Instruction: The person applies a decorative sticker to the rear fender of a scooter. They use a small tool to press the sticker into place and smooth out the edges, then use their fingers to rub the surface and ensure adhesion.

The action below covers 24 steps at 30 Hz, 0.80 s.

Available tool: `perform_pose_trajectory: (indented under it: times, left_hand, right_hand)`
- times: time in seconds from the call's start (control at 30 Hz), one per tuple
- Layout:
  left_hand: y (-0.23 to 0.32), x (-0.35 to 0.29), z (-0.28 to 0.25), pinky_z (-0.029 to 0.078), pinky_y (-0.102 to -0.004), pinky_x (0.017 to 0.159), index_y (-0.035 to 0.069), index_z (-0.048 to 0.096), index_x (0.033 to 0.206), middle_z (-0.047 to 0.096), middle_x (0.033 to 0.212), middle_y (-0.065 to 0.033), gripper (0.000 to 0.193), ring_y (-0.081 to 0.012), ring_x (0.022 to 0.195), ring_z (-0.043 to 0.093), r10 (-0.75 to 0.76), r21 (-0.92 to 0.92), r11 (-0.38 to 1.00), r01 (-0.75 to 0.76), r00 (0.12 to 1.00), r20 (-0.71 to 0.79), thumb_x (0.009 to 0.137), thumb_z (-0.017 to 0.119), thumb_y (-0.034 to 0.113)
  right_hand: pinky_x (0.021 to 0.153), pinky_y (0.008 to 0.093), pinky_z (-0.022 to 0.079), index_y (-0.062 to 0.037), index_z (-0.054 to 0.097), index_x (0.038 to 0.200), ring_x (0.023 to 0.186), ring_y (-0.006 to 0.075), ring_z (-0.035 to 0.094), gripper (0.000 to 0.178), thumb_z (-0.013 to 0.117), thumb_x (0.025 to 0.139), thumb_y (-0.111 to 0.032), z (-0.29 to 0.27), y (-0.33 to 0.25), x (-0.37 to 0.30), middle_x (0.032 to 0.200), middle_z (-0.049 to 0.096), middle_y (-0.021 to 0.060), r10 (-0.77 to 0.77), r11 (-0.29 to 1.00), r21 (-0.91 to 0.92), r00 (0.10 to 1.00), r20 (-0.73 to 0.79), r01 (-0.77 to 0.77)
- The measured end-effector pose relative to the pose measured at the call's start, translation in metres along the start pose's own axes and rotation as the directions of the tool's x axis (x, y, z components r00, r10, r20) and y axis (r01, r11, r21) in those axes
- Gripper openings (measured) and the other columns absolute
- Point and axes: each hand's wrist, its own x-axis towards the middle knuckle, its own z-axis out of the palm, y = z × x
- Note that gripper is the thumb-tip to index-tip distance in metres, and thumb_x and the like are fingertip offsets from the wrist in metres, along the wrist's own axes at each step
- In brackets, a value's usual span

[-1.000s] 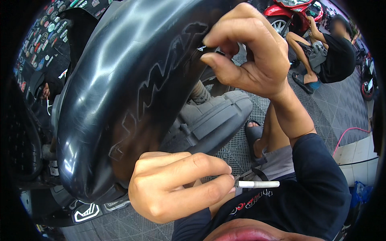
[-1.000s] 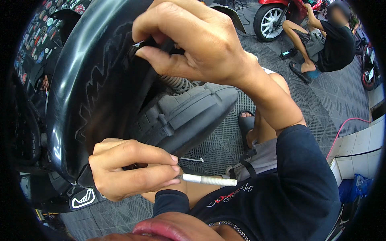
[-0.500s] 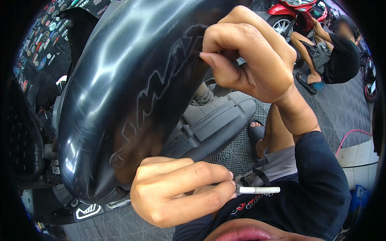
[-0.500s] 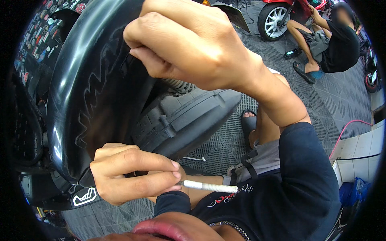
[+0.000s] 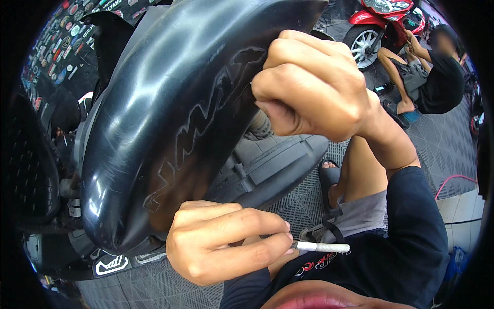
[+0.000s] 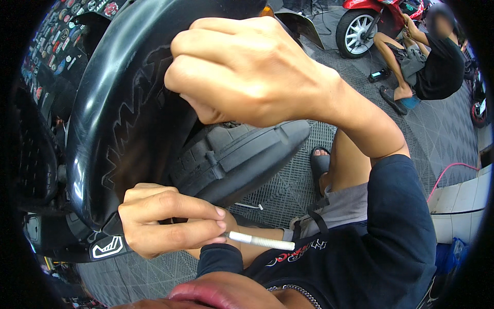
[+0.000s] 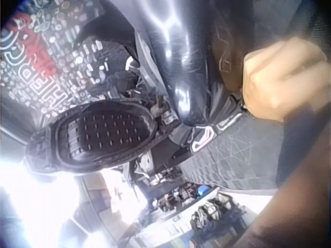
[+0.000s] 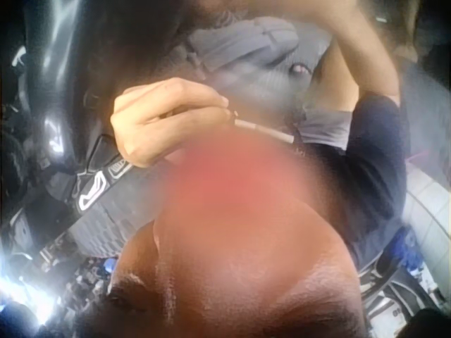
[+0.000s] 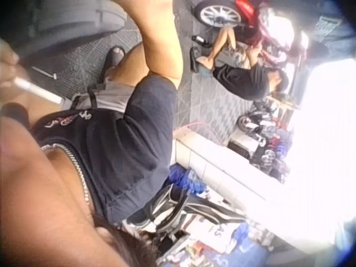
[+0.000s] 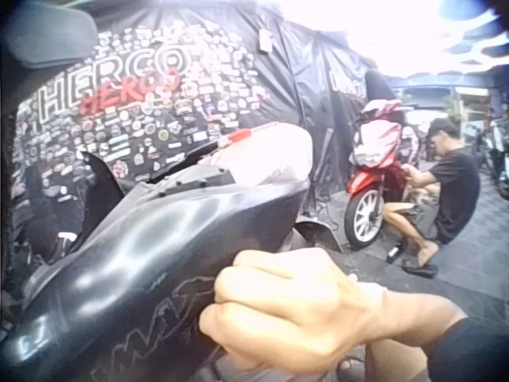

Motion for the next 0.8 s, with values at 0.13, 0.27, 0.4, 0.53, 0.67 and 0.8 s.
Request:
perform_pose_trajectory:
  times: [0.13, 0.27, 0.4, 0.53, 0.67, 0.8]
  left_hand:
    - [0.000, 0.000, -0.003, 0.041, -0.0194, 0.039, 0.004, 0.074, 0.080, 0.071, 0.079, -0.0065, 0.022, -0.0073, 0.046, 0.056, 0.009, 0.009, 1.000, -0.009, 1.000, 0.030, 0.063, 0.088, 0.010]
    - [0.000, 0.001, -0.005, 0.040, -0.0189, 0.038, 0.005, 0.075, 0.082, 0.071, 0.080, -0.0064, 0.023, -0.0067, 0.046, 0.056, 0.024, 0.012, 1.000, -0.025, 0.998, 0.061, 0.064, 0.087, 0.011]
    - [-0.001, 0.001, -0.005, 0.039, -0.0187, 0.038, 0.005, 0.075, 0.083, 0.071, 0.081, -0.0062, 0.022, -0.0062, 0.046, 0.055, 0.038, 0.014, 0.999, -0.039, 0.997, 0.060, 0.065, 0.087, 0.012]
    - [-0.002, 0.002, -0.006, 0.039, -0.0189, 0.038, 0.005, 0.076, 0.083, 0.071, 0.081, -0.0059, 0.022, -0.0061, 0.046, 0.055, 0.017, 0.013, 1.000, -0.018, 0.999, 0.045, 0.066, 0.086, 0.012]
    - [-0.002, 0.002, -0.004, 0.041, -0.0188, 0.039, 0.005, 0.076, 0.083, 0.071, 0.081, -0.0060, 0.022, -0.0067, 0.047, 0.056, 0.001, 0.011, 1.000, -0.001, 0.999, 0.034, 0.065, 0.087, 0.013]
    - [-0.002, 0.001, -0.006, 0.041, -0.0175, 0.041, 0.006, 0.079, 0.092, 0.074, 0.089, -0.0073, 0.022, -0.0067, 0.049, 0.058, 0.004, 0.004, 1.000, -0.004, 0.998, 0.067, 0.074, 0.085, 0.019]
  right_hand:
    - [0.052, 0.0257, 0.049, 0.0030, 0.066, 0.100, 0.062, 0.0155, 0.059, 0.031, 0.087, 0.078, -0.003, -0.009, -0.008, -0.002, 0.084, 0.065, 0.0116, 0.137, 0.988, 0.068, 0.990, -0.020, -0.136]
    - [0.054, 0.0247, 0.051, 0.0033, 0.066, 0.106, 0.067, 0.0149, 0.062, 0.036, 0.088, 0.079, -0.005, -0.008, -0.007, -0.007, 0.090, 0.067, 0.0133, 0.122, 0.992, 0.036, 0.992, -0.023, -0.121]
    - [0.053, 0.0265, 0.052, 0.0044, 0.067, 0.105, 0.065, 0.0184, 0.064, 0.036, 0.087, 0.076, -0.001, -0.003, 0.005, -0.010, 0.086, 0.067, 0.0132, -0.038, 0.998, -0.052, 0.996, -0.086, 0.034]
    - [0.050, 0.0286, 0.052, 0.0052, 0.068, 0.100, 0.062, 0.0204, 0.064, 0.030, 0.084, 0.075, 0.002, 0.003, 0.008, -0.010, 0.082, 0.066, 0.0124, -0.066, 0.995, -0.080, 0.994, -0.091, 0.058]
    - [0.046, 0.0288, 0.047, 0.0047, 0.065, 0.093, 0.055, 0.0193, 0.058, 0.019, 0.077, 0.078, 0.005, 0.003, 0.005, -0.002, 0.074, 0.061, 0.0099, -0.015, 0.995, -0.096, 0.998, -0.064, 0.008]
    - [0.044, 0.0297, 0.045, 0.0047, 0.063, 0.091, 0.052, 0.0187, 0.053, 0.017, 0.072, 0.076, 0.008, 0.001, 0.005, 0.001, 0.070, 0.057, 0.0082, -0.007, 0.995, -0.097, 0.999, -0.036, 0.004]
